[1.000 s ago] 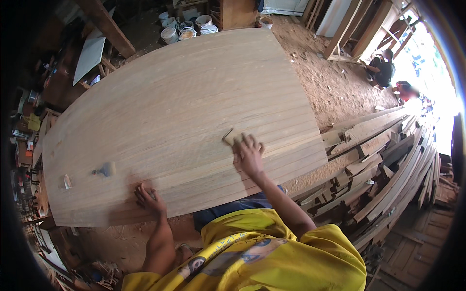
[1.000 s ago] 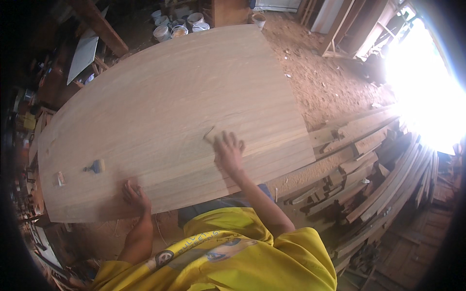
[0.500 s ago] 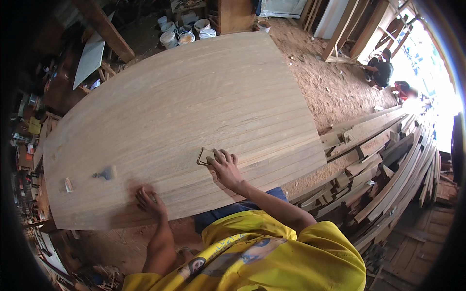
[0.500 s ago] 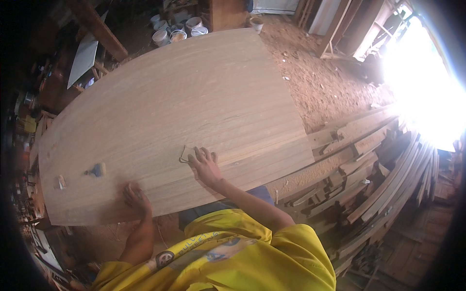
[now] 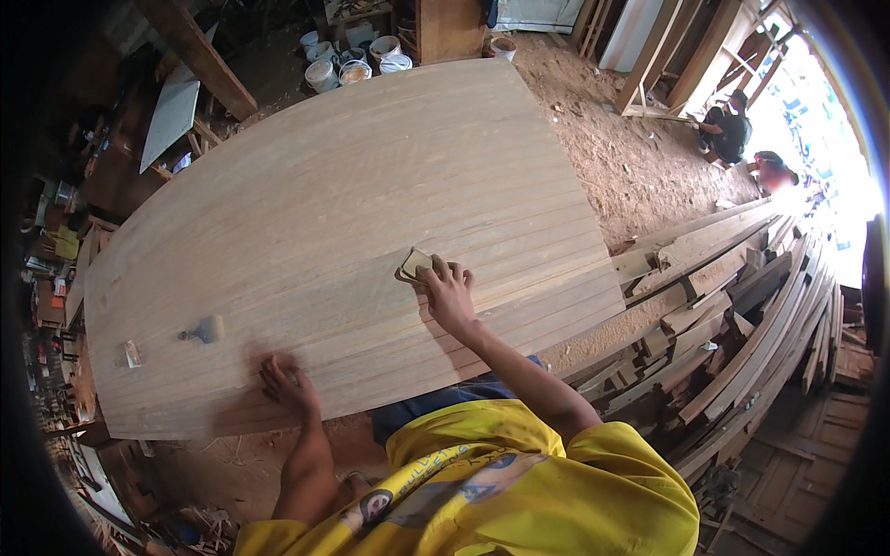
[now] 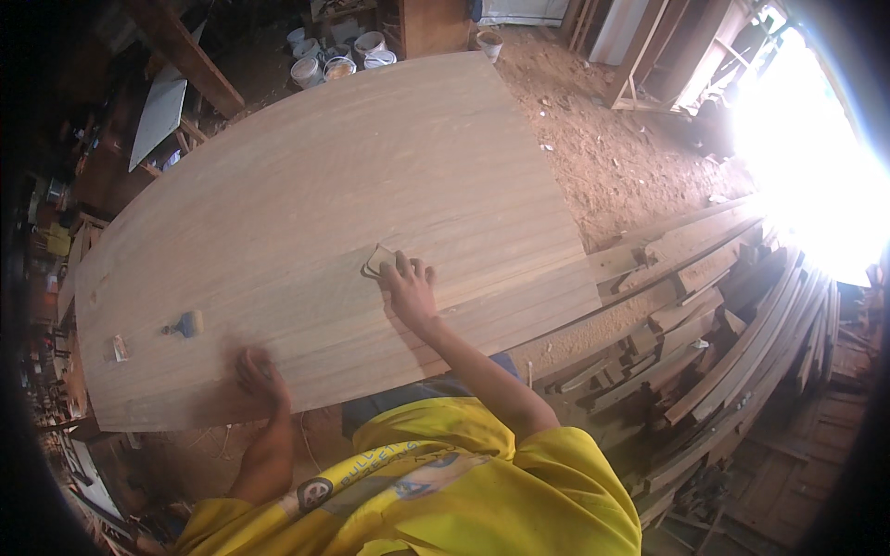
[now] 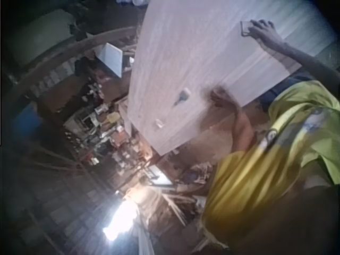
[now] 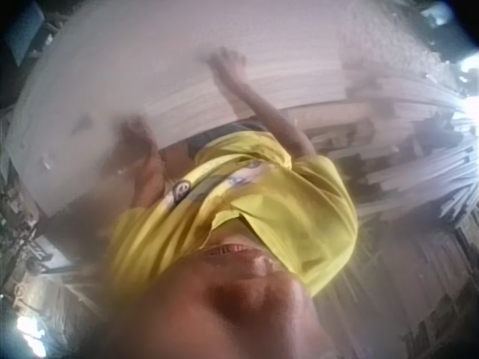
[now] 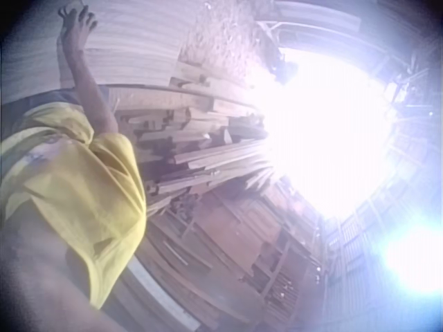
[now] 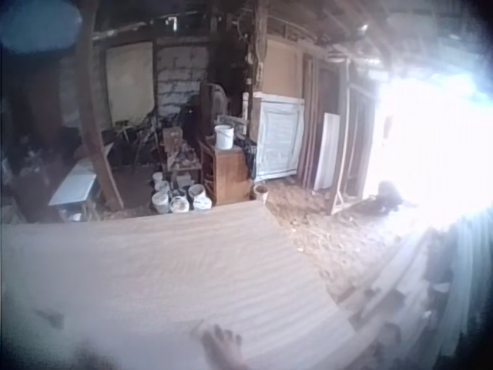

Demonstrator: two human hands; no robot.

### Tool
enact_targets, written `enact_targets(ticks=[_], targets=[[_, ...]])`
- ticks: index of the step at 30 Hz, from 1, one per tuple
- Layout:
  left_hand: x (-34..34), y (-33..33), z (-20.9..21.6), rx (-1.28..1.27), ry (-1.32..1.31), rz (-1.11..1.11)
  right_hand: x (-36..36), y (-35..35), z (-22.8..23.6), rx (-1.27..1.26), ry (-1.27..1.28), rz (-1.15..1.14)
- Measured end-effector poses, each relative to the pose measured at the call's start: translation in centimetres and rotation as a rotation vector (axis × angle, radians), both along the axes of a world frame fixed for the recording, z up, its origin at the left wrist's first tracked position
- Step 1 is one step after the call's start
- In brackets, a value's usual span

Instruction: The person sands a large flat wooden board using a sanding block held in the right hand. The person moves the sanding block back and forth across the surface of the board in a repetitive motion.

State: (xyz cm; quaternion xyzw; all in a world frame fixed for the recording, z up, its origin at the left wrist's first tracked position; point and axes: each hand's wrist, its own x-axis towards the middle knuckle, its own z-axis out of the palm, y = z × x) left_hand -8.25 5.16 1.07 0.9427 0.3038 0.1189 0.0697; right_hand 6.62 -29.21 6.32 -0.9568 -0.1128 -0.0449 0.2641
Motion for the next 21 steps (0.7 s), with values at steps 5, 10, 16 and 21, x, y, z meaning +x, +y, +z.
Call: enact_targets(ticks=[5, 10, 16, 21], targets=[[-0.1, -0.2, 0.5, -0.018, -0.032, -0.025, 2.6, -0.8, 0.3, 0.045, -0.043, -0.195], [0.3, -0.4, 0.2, -0.004, -0.056, -0.027, 3.1, -0.4, 0.6, 0.038, 0.019, -0.237], [0.1, -0.2, 0.2, -0.010, -0.021, -0.007, 0.7, -1.7, 0.5, 0.016, 0.041, 0.051], [0.0, -0.3, 0.4, 0.000, -0.014, -0.017, 2.7, -3.0, 0.7, 0.078, 0.033, -0.297]])
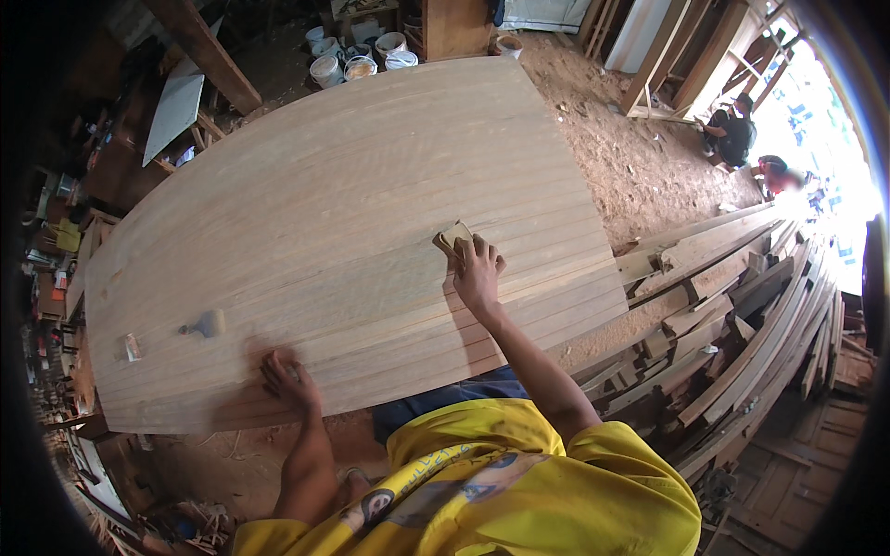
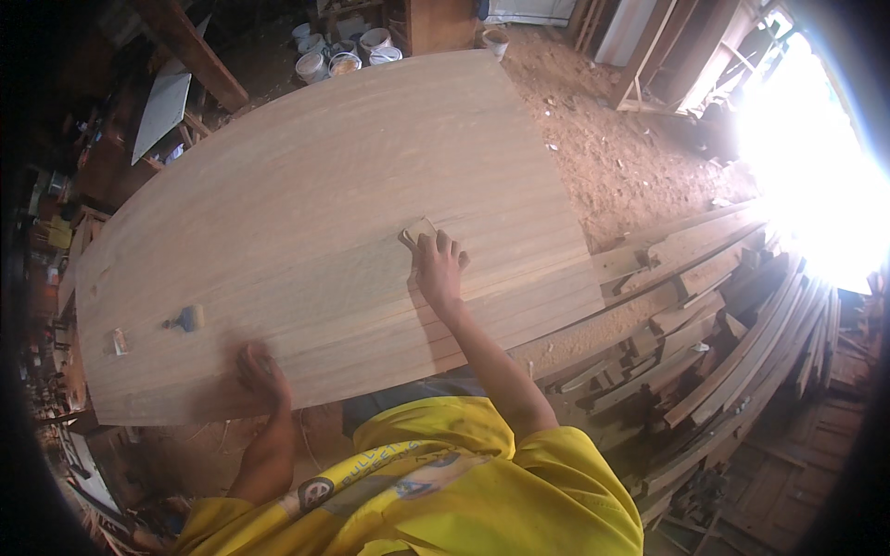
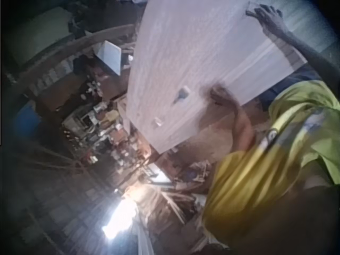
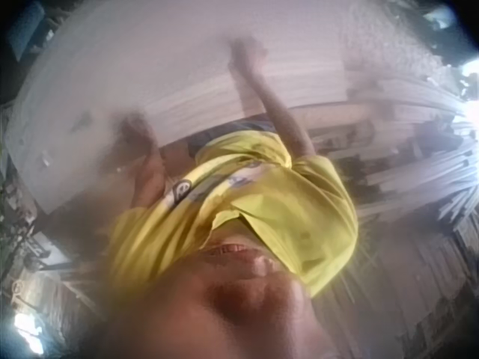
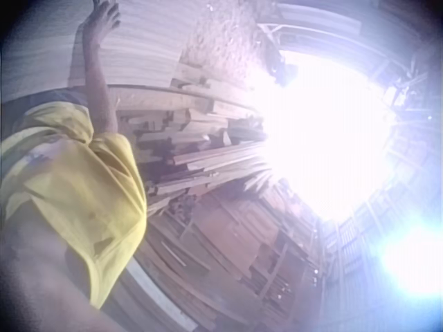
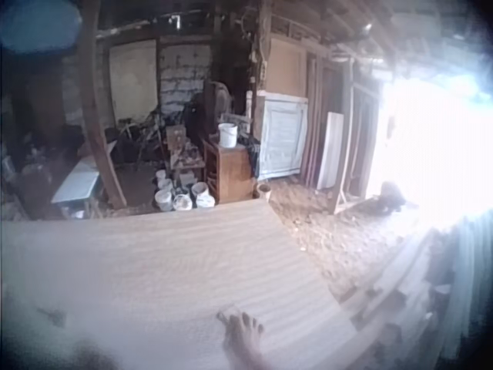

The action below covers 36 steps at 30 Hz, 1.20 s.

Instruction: The person sands a large flat wooden board using a sanding block held in the right hand. The person moves the sanding block back and forth across the surface of the board in a repetitive motion.

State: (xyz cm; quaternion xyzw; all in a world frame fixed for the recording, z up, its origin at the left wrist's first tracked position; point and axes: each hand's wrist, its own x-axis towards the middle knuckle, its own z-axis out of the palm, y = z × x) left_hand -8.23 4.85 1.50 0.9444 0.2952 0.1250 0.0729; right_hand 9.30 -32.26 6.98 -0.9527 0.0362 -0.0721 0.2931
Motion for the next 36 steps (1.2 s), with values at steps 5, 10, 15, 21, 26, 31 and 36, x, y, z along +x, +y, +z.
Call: enact_targets(ticks=[5, 10, 15, 21, 26, 31, 36], targets=[[0.2, 0.2, -0.5, -0.016, -0.019, -0.008, -2.0, 1.0, -0.1, -0.084, 0.023, 0.493], [0.1, 0.0, -0.1, -0.015, -0.003, 0.008, -2.1, 1.8, 0.5, 0.022, -0.131, 0.304], [0.3, -0.1, -0.1, -0.002, -0.008, 0.000, -2.0, 2.2, -0.1, -0.020, -0.006, 0.307], [0.4, -0.1, -0.4, -0.004, 0.000, 0.018, -2.0, 2.3, -0.6, -0.028, -0.069, 0.291], [-0.2, 0.4, -0.8, 0.023, -0.013, 0.006, -1.4, 2.3, 0.4, -0.074, -0.012, 0.322], [0.2, 0.0, -0.4, 0.014, -0.018, -0.002, 0.5, 3.1, -1.0, -0.057, -0.075, 0.158], [0.1, 0.0, -0.3, 0.020, -0.031, -0.008, 0.1, 4.6, -1.9, -0.052, -0.089, 0.043]])
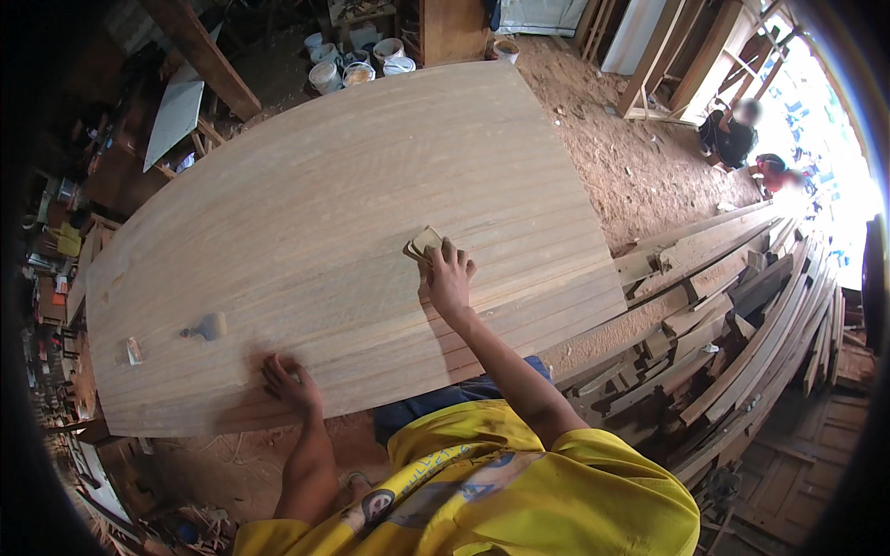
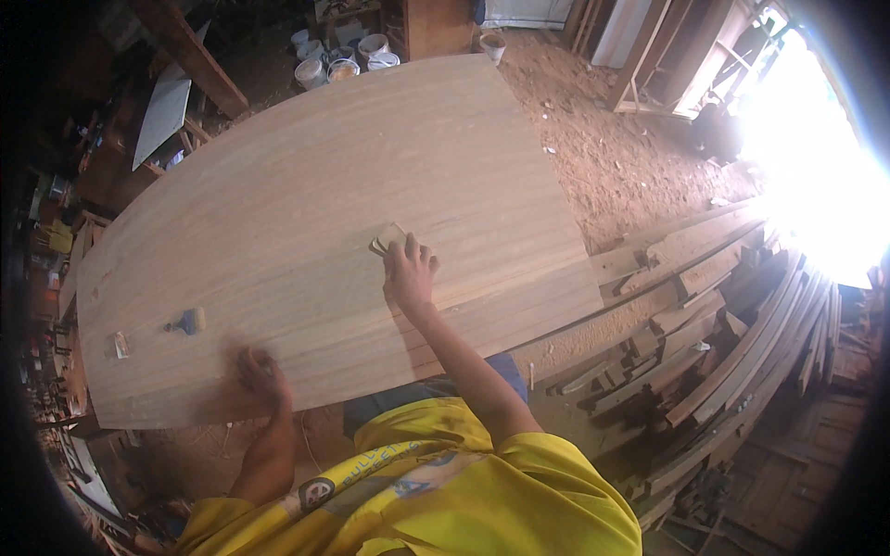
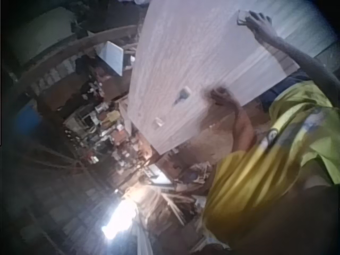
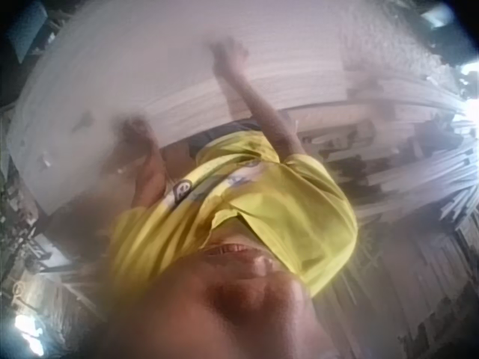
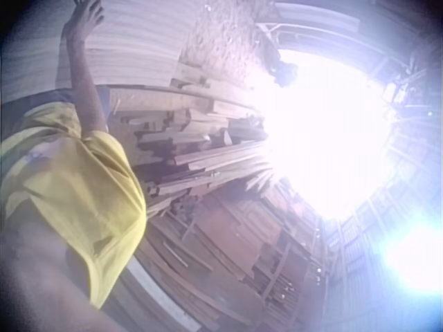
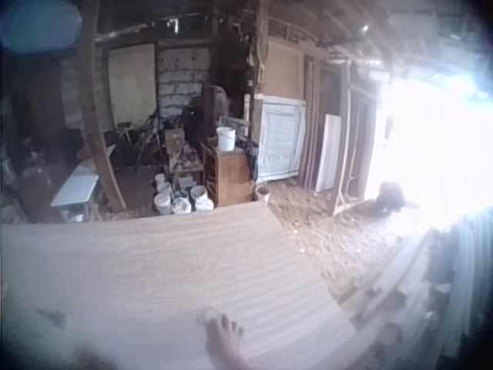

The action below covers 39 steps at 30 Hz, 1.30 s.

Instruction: The person sands a large flat wooden board using a sanding block held in the right hand. The person moves the sanding block back and forth across the surface of the board in a repetitive motion.

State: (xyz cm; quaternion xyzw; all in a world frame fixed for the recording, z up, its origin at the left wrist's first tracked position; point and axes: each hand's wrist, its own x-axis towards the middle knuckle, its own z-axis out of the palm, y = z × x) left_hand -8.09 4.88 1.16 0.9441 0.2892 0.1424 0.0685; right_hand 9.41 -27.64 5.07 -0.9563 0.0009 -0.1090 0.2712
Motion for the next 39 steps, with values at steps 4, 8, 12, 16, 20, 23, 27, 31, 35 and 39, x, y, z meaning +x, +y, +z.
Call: enact_targets(ticks=[4, 8, 12, 16, 20, 23, 27, 31, 35, 39], targets=[[0.2, -0.3, 0.3, -0.017, -0.010, -0.004, -0.7, -0.6, 0.3, 0.004, 0.037, 0.080], [0.2, -0.2, 0.2, -0.019, 0.005, 0.005, -3.9, -0.7, 1.1, -0.012, 0.045, 0.172], [0.0, -0.4, 0.5, -0.002, 0.054, 0.028, -6.2, -0.5, 0.9, 0.018, 0.024, 0.203], [-0.2, 0.0, 0.1, 0.001, 0.024, 0.025, -6.2, -1.3, 0.9, -0.016, 0.025, 0.228], [0.0, -0.3, 0.5, -0.006, 0.030, 0.008, -3.1, -2.6, -0.2, -0.057, -0.031, 0.092], [0.1, -0.3, 0.4, -0.005, 0.013, 0.003, -1.9, -2.8, 1.1, -0.021, 0.066, 0.079], [-0.6, 1.1, -2.3, 0.038, -0.029, 0.006, -3.1, -2.3, 2.4, -0.023, 0.112, 0.179], [0.2, -0.5, 0.3, -0.009, 0.016, 0.023, -4.4, -2.4, 2.2, 0.027, 0.095, 0.249], [-0.2, -0.2, 0.3, 0.010, 0.000, 0.000, -2.8, -2.6, 2.3, 0.125, -0.059, 0.136], [-0.3, 0.1, -0.4, 0.015, -0.017, -0.010, -2.3, -2.6, 2.3, 0.045, -0.026, 0.118]])
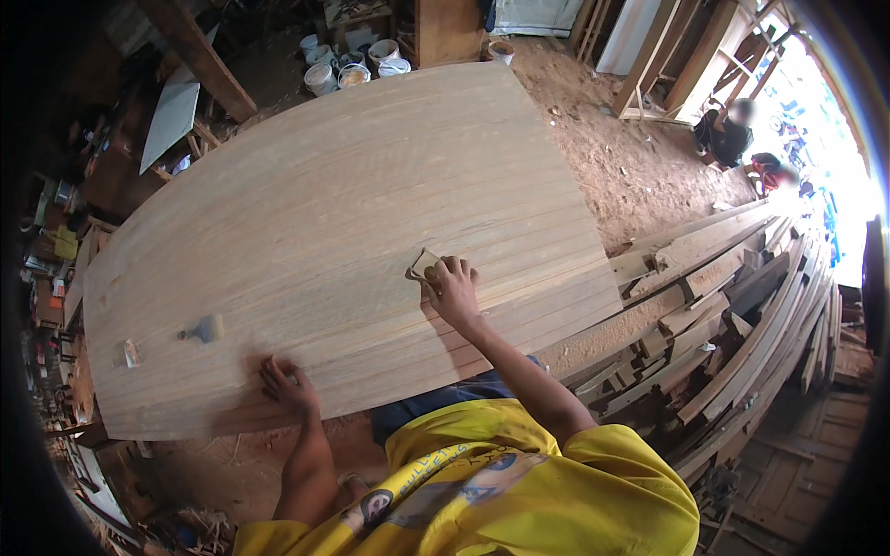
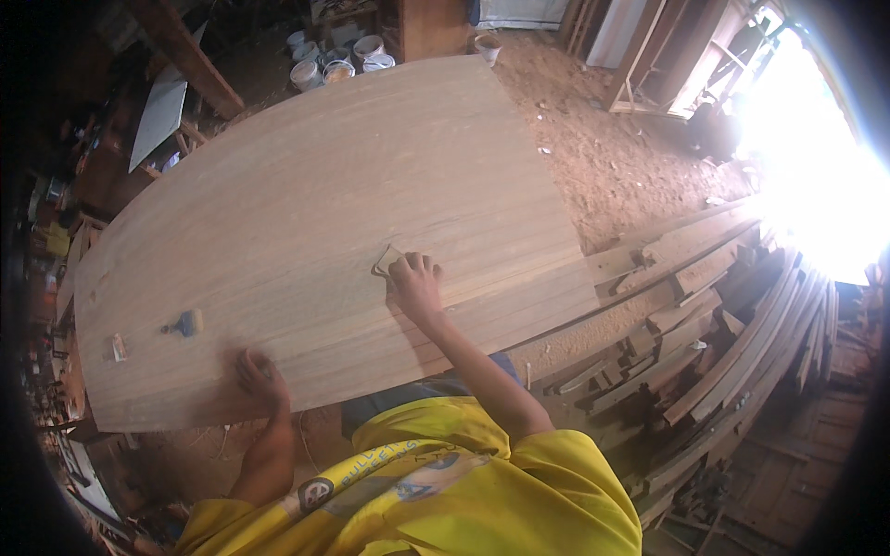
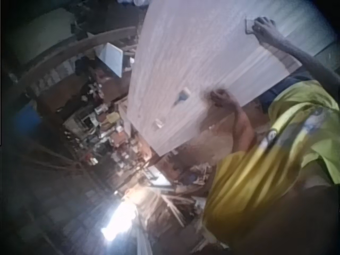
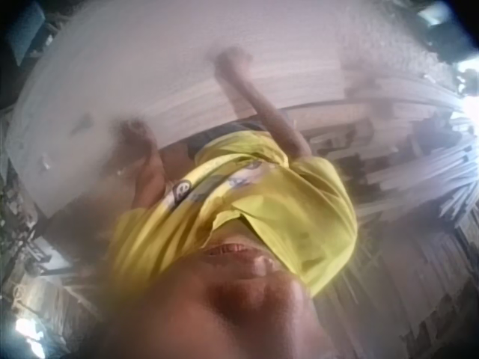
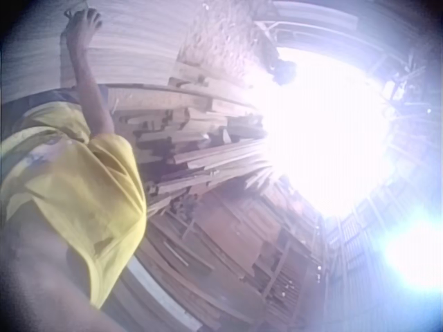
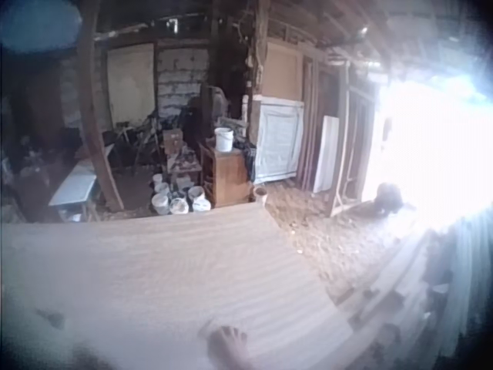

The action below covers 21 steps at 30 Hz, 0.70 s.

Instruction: The person sands a large flat wooden board using a sanding block held in the right hand. The person moves the sanding block back and forth across the surface of the board in a repetitive motion.

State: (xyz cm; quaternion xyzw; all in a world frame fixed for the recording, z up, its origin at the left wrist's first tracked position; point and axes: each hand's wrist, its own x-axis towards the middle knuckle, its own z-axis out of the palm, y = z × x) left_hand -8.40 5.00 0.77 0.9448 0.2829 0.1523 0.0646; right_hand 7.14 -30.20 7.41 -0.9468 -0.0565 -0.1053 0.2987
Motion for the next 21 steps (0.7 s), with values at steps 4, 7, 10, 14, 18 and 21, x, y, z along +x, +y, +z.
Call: enact_targets(ticks=[4, 7, 10, 14, 18, 21], targets=[[0.8, -1.1, 2.0, -0.061, 0.039, 0.030, 0.5, -0.4, 2.1, -0.107, 0.197, 0.065], [0.5, -0.7, 1.2, -0.036, 0.003, 0.026, -0.8, 0.2, 0.7, -0.041, 0.168, 0.070], [0.5, -0.6, 0.7, -0.001, 0.014, 0.044, -2.8, 1.1, 0.0, -0.001, 0.147, 0.161], [0.2, -0.4, 1.0, -0.003, 0.011, 0.010, -2.3, 0.0, -0.3, 0.020, 0.137, 0.149], [0.2, -0.3, 0.9, -0.018, 0.008, 0.000, 1.7, -0.6, 0.2, 0.044, 0.123, -0.012], [1.0, -0.9, 1.3, -0.025, 0.036, 0.015, 2.3, -0.2, 0.3, 0.015, 0.125, -0.057]])
